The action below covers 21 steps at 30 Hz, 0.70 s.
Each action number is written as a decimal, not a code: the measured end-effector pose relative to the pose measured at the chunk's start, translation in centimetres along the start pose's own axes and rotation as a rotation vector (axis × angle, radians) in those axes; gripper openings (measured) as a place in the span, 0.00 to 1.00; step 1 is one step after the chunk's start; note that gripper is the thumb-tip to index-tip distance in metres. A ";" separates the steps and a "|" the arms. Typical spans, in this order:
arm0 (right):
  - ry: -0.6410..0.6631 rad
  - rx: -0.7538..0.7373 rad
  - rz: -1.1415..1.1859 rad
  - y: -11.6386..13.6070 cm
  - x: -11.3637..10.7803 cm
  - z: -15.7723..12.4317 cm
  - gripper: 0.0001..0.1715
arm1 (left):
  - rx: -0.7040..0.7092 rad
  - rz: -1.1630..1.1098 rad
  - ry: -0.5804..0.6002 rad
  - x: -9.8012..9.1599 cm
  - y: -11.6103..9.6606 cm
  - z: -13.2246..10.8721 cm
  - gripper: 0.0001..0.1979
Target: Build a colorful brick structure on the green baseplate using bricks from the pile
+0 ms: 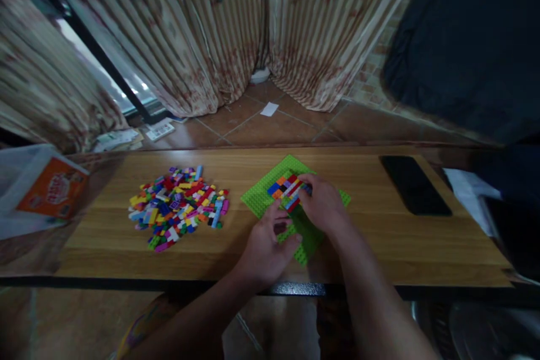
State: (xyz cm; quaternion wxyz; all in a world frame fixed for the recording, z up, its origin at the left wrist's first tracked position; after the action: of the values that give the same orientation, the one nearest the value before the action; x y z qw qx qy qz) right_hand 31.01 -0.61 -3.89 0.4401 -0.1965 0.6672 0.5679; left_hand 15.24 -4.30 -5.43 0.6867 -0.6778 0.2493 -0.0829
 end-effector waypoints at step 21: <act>0.133 -0.100 -0.016 4.5 3.3 -1.1 0.23 | 0.327 0.449 0.488 4.1 -2.2 -3.6 0.12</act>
State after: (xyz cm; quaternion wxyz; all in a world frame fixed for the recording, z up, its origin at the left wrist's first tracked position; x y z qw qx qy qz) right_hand 25.42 0.45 -4.02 0.3889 -0.2607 0.6644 0.5826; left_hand 17.67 -9.49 -4.12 0.7072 -0.4479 0.5318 -0.1284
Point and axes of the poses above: each hand's wrist, its own z-axis towards the middle knuckle, its own x-axis out of the palm, y = z × x, the point moved 7 cm from there along z, towards the middle knuckle, and after that the axes turned 6 degrees about x, right-handed, at the moved point
